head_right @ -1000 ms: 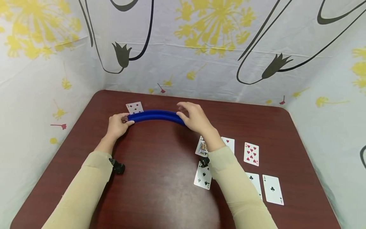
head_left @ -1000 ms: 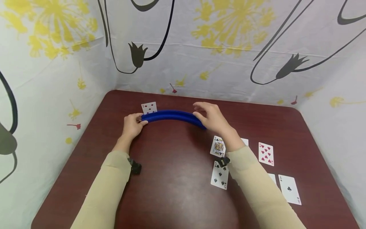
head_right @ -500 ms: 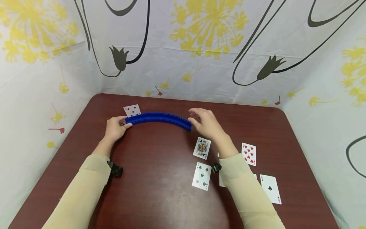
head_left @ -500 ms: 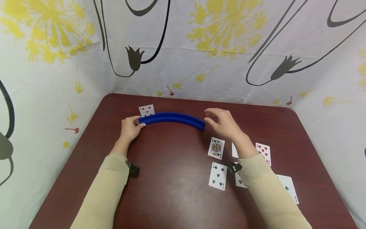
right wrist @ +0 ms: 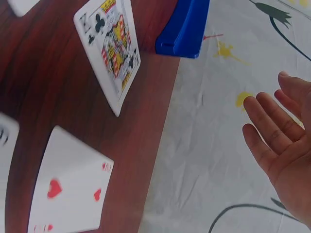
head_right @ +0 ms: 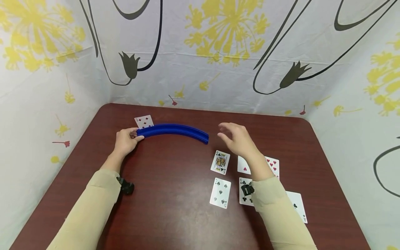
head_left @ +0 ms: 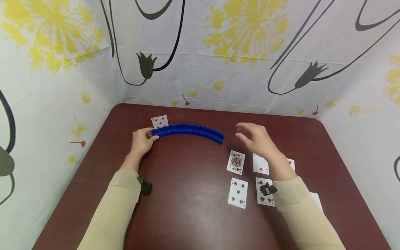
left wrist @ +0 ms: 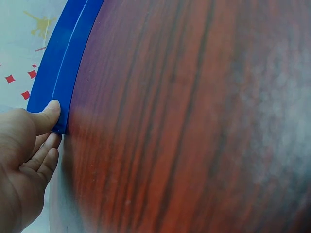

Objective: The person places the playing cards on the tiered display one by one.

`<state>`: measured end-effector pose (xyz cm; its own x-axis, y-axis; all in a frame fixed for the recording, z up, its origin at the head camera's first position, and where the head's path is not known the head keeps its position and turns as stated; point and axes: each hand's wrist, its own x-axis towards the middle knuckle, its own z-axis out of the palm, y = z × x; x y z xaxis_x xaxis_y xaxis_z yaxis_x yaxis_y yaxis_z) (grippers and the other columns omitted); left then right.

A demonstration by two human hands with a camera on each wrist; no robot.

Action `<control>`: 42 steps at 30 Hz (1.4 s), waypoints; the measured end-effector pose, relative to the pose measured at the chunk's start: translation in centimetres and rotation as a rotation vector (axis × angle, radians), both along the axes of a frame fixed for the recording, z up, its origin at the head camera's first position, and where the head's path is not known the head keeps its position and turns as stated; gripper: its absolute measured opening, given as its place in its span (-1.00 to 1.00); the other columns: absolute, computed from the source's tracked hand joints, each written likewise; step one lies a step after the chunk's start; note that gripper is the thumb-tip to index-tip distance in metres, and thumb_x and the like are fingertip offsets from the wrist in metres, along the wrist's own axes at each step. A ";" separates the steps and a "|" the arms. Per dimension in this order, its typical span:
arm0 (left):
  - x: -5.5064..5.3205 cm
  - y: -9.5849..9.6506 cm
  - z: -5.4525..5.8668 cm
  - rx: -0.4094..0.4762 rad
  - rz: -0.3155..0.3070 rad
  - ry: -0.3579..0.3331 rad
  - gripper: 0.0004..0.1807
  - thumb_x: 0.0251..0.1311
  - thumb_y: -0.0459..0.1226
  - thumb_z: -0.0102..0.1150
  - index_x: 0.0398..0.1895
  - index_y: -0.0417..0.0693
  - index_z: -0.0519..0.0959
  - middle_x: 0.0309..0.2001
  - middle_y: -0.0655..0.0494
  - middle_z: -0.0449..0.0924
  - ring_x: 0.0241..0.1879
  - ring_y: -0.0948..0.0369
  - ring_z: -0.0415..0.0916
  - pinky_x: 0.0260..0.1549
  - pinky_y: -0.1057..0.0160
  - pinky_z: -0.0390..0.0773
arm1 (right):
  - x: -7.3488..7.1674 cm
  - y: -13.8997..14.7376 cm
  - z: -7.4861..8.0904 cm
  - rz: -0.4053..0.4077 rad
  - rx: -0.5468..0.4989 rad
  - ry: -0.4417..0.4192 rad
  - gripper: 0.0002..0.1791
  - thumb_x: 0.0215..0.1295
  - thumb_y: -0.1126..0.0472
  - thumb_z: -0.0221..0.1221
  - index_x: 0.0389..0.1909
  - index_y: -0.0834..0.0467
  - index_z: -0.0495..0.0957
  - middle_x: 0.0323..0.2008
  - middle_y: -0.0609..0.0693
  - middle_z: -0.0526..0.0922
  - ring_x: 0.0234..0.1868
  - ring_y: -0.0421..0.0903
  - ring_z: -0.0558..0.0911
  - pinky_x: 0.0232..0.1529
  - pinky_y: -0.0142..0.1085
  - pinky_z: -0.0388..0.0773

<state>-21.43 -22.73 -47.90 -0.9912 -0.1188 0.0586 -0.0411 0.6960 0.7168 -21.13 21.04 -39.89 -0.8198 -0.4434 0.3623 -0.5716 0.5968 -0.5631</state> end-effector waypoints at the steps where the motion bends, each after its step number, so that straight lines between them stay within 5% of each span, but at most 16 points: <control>1: 0.0 0.0 0.0 -0.001 -0.001 0.000 -0.52 0.33 -0.29 0.32 0.25 -0.35 0.55 0.01 -0.32 0.65 0.04 -0.14 0.60 0.10 -0.11 0.58 | 0.1 0.3 0.0 -0.007 0.003 0.003 -0.65 0.31 0.37 0.32 0.09 0.34 0.60 -0.04 0.26 0.71 -0.09 0.19 0.73 -0.03 0.10 0.64; 12: 0.2 -0.2 -0.3 0.006 -0.002 0.010 -0.52 0.33 -0.29 0.32 0.24 -0.37 0.55 0.00 -0.32 0.66 0.01 -0.13 0.61 0.08 -0.10 0.59 | 1.7 3.3 -0.3 -0.088 0.044 -0.066 -0.63 0.36 0.34 0.29 0.16 0.31 0.57 0.00 0.23 0.70 -0.05 0.19 0.72 -0.05 0.13 0.63; 42: 0.2 0.1 -0.1 -0.002 -0.003 0.021 -0.53 0.33 -0.31 0.32 0.24 -0.39 0.55 -0.01 -0.34 0.65 0.00 -0.15 0.61 0.07 -0.11 0.59 | 4.7 9.0 -1.5 -0.202 0.086 -0.006 -0.67 0.33 0.35 0.31 0.08 0.32 0.60 -0.09 0.22 0.73 -0.14 0.20 0.73 -0.14 0.13 0.62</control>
